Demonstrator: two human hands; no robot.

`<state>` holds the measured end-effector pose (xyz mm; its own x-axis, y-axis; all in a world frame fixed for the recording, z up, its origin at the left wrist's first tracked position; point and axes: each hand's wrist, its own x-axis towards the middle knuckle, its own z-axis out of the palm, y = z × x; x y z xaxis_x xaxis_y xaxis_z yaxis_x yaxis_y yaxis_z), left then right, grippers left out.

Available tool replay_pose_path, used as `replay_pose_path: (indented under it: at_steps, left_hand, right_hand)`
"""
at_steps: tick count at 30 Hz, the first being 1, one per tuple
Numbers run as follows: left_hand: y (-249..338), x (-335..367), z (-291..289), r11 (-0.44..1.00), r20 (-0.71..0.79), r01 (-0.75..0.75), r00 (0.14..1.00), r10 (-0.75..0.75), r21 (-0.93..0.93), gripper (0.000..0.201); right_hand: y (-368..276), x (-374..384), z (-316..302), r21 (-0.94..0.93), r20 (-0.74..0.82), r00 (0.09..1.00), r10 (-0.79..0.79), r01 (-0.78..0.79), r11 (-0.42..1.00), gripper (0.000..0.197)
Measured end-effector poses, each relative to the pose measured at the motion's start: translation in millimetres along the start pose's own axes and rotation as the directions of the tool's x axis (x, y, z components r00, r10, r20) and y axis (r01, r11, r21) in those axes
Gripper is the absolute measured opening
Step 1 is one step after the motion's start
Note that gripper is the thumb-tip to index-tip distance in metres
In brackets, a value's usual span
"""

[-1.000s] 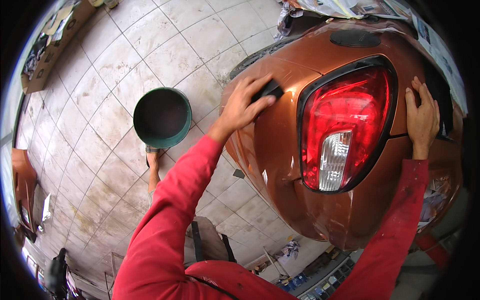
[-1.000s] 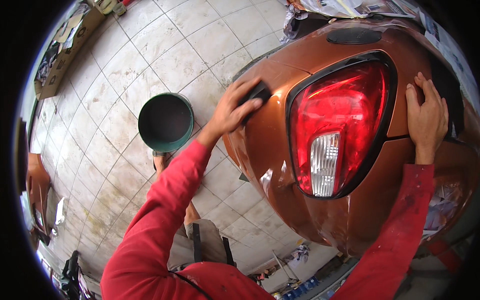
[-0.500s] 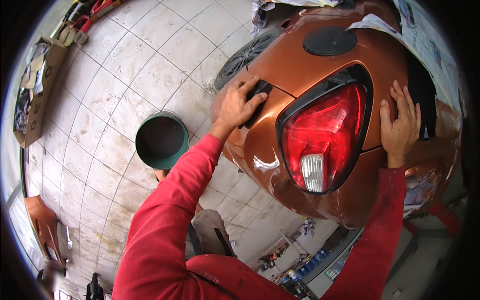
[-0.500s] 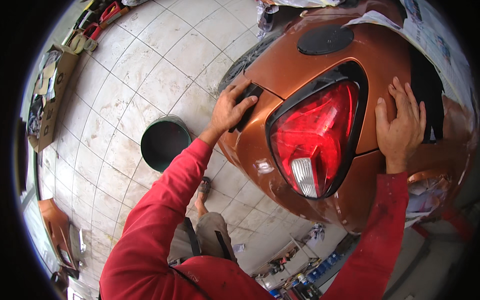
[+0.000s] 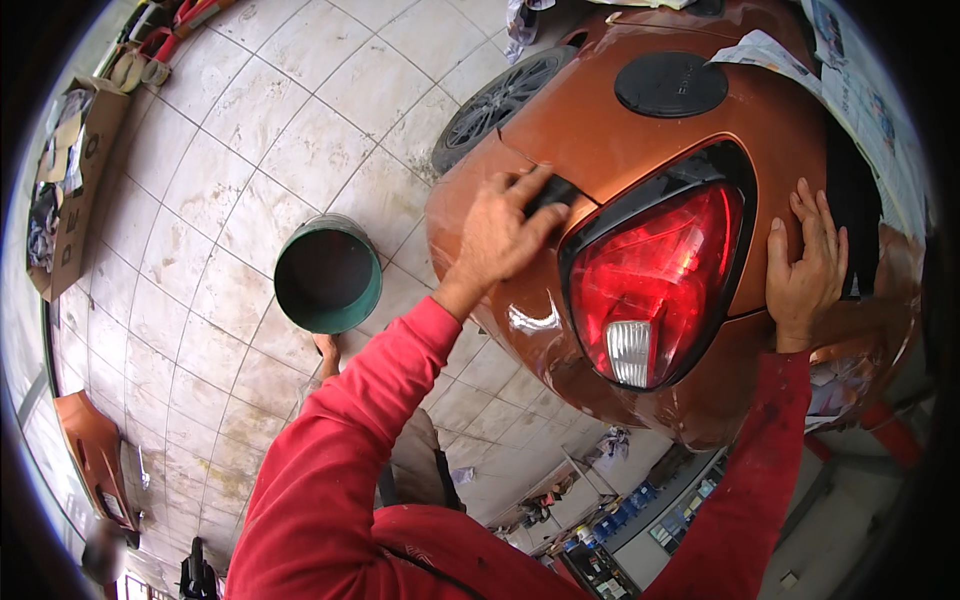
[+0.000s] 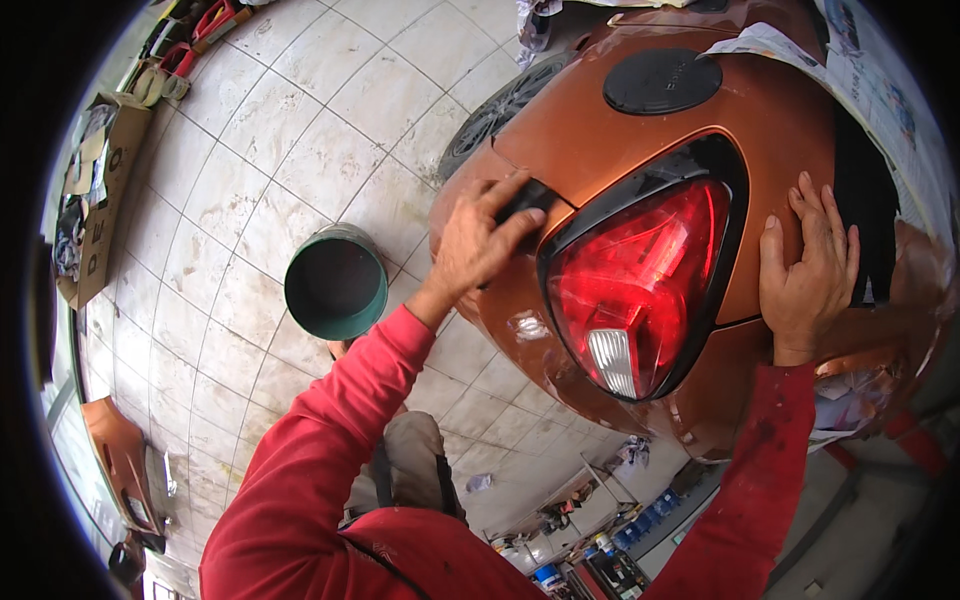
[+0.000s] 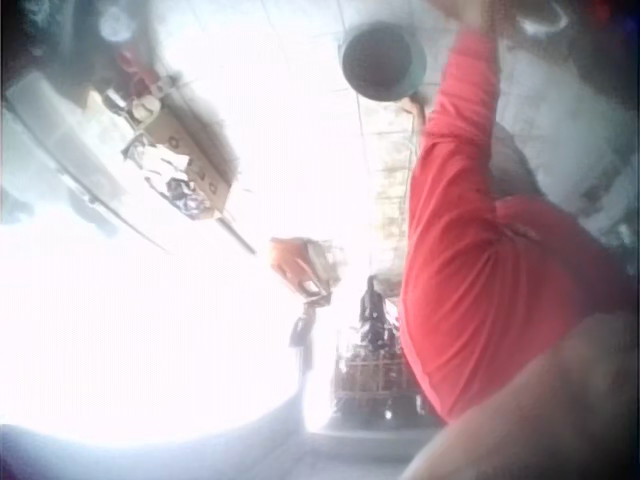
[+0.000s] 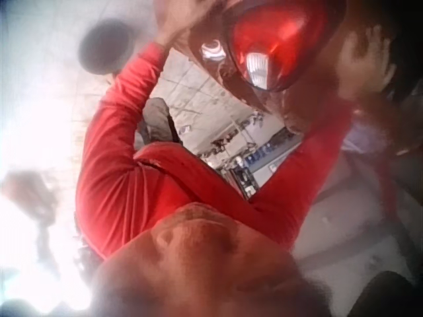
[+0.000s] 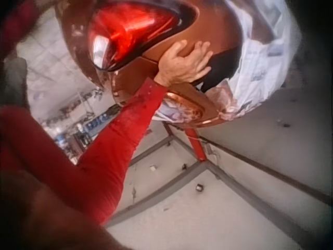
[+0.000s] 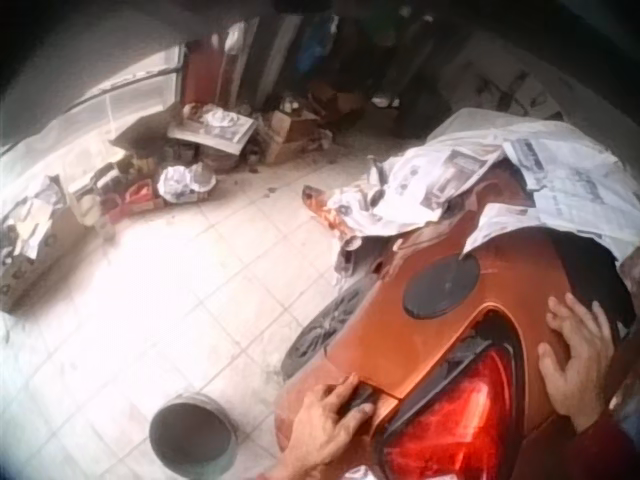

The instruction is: The person sands the rear bumper of a copper-colored car using a sanding block and sandpaper. They repeatedly dip the sanding block into a bucket of water and continue sanding the surface.

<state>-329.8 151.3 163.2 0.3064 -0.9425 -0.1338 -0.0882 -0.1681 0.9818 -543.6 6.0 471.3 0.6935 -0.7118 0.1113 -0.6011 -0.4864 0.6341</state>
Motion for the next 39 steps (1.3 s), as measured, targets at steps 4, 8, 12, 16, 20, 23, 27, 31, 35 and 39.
replay_pose_path:
  at_steps: [4, 8, 12, 16, 20, 23, 27, 31, 35, 39]
  left_hand:
    - [-17, 24, -3, 0.986, 0.045, 0.147, 0.987, -0.152, 0.084, 0.061]
    - [20, -10, 3, 0.989, -0.027, -0.135, 0.991, 0.134, -0.067, 0.058]
    - [-139, 48, 1, 0.946, -0.12, 0.324, 0.94, -0.321, 0.009, 0.053]
    - [-48, -2, 3, 0.992, -0.001, -0.13, 0.992, 0.13, 0.002, 0.064]
    - [-37, 3, 0, 0.988, 0.038, -0.129, 0.99, 0.132, -0.083, 0.064]
    - [-112, 60, -2, 0.969, 0.047, 0.248, 0.967, -0.248, 0.023, 0.062]
    - [-69, 24, 8, 0.991, -0.073, -0.135, 0.988, 0.135, 0.002, 0.062]
    - [-41, 7, 6, 0.985, 0.015, -0.16, 0.987, 0.161, -0.067, 0.065]
    - [-93, 66, 3, 0.99, -0.021, 0.143, 0.989, -0.144, -0.01, 0.066]
    - [-47, -24, 8, 0.991, -0.037, -0.101, 0.994, 0.098, -0.091, 0.069]
  right_hand:
    - [-1, 6, 3, 0.008, -0.003, 1.0, -0.002, 0.002, 1.0, 0.034]
    - [0, -1, -2, -0.004, 0.034, 0.999, -0.002, 0.003, 1.0, 0.033]
    - [-7, 16, -4, -0.004, 0.005, 0.999, -0.048, 0.048, 0.999, 0.033]
    - [4, -5, 0, -0.029, 0.069, 0.997, -0.016, 0.018, 0.999, 0.033]
    - [10, -7, -2, -0.014, 0.06, 0.998, -0.035, 0.036, 0.999, 0.033]
    - [3, 5, 4, 0.006, 0.033, 0.998, -0.057, 0.057, 0.998, 0.033]
    - [2, 4, 5, 0.009, 0.056, 0.998, -0.043, 0.042, 0.999, 0.034]
    - [12, -11, -4, -0.004, 0.061, 0.997, -0.038, 0.039, 0.999, 0.035]
    - [2, 8, 2, 0.016, 0.033, 0.998, -0.058, 0.057, 0.998, 0.035]
    - [6, -1, 3, -0.005, 0.063, 0.998, -0.025, 0.025, 1.0, 0.035]
